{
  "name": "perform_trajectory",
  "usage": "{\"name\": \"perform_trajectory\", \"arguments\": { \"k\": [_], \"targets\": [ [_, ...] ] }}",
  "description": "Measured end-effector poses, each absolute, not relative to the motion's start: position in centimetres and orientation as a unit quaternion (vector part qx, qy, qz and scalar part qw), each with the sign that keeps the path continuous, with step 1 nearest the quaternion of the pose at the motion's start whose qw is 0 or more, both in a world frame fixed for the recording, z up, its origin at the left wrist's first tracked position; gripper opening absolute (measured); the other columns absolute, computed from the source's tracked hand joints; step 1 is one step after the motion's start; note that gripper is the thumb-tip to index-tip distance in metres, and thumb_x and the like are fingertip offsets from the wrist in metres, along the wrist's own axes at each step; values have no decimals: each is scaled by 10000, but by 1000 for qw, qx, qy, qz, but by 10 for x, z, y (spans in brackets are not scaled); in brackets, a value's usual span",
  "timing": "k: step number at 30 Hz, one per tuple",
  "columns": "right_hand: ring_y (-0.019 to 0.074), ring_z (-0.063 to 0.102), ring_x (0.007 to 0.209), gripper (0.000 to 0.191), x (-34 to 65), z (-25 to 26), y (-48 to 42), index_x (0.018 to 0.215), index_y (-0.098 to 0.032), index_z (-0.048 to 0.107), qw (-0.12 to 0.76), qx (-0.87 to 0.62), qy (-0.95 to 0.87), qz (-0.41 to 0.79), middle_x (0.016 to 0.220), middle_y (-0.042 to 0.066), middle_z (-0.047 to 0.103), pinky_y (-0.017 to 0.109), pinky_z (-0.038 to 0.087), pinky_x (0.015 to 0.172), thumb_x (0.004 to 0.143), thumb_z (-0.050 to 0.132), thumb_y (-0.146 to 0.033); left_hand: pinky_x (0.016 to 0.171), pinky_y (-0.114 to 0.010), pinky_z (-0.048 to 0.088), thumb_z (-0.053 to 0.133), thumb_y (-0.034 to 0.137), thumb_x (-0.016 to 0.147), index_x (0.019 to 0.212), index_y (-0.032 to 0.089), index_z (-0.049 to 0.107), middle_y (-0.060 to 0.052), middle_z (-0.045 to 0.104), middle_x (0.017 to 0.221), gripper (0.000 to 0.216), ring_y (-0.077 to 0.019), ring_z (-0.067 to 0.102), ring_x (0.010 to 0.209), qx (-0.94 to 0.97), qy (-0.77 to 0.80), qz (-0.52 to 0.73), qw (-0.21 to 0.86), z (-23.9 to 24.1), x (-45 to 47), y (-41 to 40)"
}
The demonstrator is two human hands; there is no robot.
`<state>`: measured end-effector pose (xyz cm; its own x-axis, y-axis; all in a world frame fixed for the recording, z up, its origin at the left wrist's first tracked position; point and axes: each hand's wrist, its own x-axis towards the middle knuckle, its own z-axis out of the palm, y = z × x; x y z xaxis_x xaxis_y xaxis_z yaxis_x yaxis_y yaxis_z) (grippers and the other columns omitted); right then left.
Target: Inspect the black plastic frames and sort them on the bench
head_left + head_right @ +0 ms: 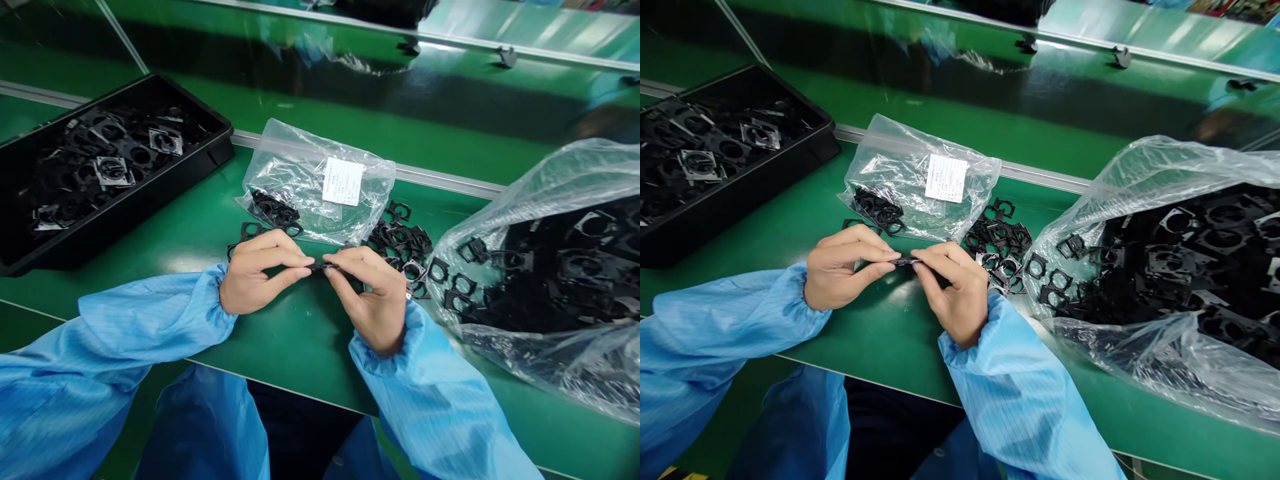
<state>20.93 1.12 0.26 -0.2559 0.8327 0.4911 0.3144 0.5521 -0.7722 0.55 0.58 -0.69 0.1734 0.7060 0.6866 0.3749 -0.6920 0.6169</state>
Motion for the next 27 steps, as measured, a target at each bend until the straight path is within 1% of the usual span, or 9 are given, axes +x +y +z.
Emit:
{"name": "perform_trajectory", "arguments": {
  "k": [5,10,14,18,21,24,27],
  "targets": [
    [171,719,801,137,208,4,12,978,-221,819,467,-389,-728,316,881,47,782,307,618,730,919,728,-137,689,-248,547,731,212,950,942,177,785,-33,728,815,65,-130,674,760,734,379,528,198,-8,5,9],
    [145,698,733,100,206,6,11,944,-210,807,459,-411,-688,384,850,32,756,269,617,679,890,749,-148,709,-256,542,752,221,930,926,177,775,-35,732,835,50,-138,663,781,715,391,527,242,-12,5,11],
    [139,695,736,81,206,5,12,916,-207,791,461,-419,-652,432,841,24,728,253,617,673,869,758,-150,697,-249,534,758,218,922,888,178,758,-28,717,821,52,-135,650,774,705,393,532,258,-13,5,12],
    [144,693,769,81,208,4,14,873,-211,789,471,-407,-651,435,844,26,727,249,602,670,865,759,-136,689,-235,530,756,199,919,872,174,754,-24,710,811,52,-125,645,756,703,385,527,284,-12,5,12],
    [155,682,768,104,211,7,16,848,-222,794,469,-398,-669,417,839,30,744,279,597,689,872,753,-129,671,-225,530,753,204,922,842,171,753,-29,718,804,86,-122,653,744,691,386,520,322,-10,6,11],
    [162,673,766,106,213,9,17,850,-232,803,466,-387,-681,410,814,29,744,301,590,713,881,755,-143,633,-210,525,761,233,919,814,168,752,-31,716,790,124,-117,654,716,668,389,517,368,-7,6,12],
    [160,663,759,70,213,9,18,827,-232,794,465,-394,-661,438,804,25,719,299,588,705,867,778,-176,607,-209,528,777,294,911,808,165,756,-36,714,782,166,-118,655,688,642,396,516,405,-7,7,13]
  ]
}}
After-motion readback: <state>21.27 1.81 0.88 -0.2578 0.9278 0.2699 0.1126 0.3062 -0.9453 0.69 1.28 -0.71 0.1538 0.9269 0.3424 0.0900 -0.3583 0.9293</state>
